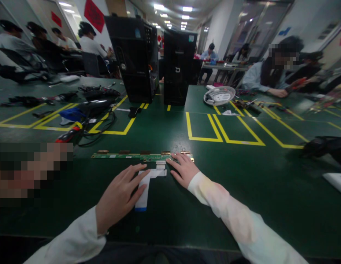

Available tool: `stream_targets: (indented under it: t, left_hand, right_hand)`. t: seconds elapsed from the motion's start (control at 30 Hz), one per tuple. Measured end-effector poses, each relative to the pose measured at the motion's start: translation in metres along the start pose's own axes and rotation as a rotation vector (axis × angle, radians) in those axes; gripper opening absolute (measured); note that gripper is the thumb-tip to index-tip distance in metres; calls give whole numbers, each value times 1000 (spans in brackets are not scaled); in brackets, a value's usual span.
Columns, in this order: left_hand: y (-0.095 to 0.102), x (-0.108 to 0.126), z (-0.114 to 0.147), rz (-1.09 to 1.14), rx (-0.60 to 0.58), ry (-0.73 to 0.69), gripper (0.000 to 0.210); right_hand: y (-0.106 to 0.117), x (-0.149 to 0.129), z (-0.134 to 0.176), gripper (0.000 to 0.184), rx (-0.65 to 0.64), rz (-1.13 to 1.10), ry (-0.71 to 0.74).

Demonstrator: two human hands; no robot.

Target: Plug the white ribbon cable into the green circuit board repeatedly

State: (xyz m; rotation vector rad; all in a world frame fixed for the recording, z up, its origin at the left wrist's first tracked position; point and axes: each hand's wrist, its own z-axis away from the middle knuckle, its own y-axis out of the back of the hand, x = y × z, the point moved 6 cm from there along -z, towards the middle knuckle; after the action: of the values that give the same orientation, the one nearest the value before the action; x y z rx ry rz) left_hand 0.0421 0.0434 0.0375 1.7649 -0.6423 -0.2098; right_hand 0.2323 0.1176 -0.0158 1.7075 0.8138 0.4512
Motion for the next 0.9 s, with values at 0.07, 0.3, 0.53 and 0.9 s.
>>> stream_targets:
  t: [0.07,0.3,0.53,0.9]
  left_hand:
    - [6,-15,15,-4,21,45,36]
    - [18,-68,67,-101,132,254,34]
    - [11,-79,90,-116,131,361,36]
    - [3,-77,98,-75,30,384,40]
  right_hand:
    - [1,0,0,46,-12,2,-4]
    - [3,-2,0,46,-30,8,-15]
    - [2,-1,-1,47,-41,2,-13]
    - [7,-8,-3,47,4,-12,18]
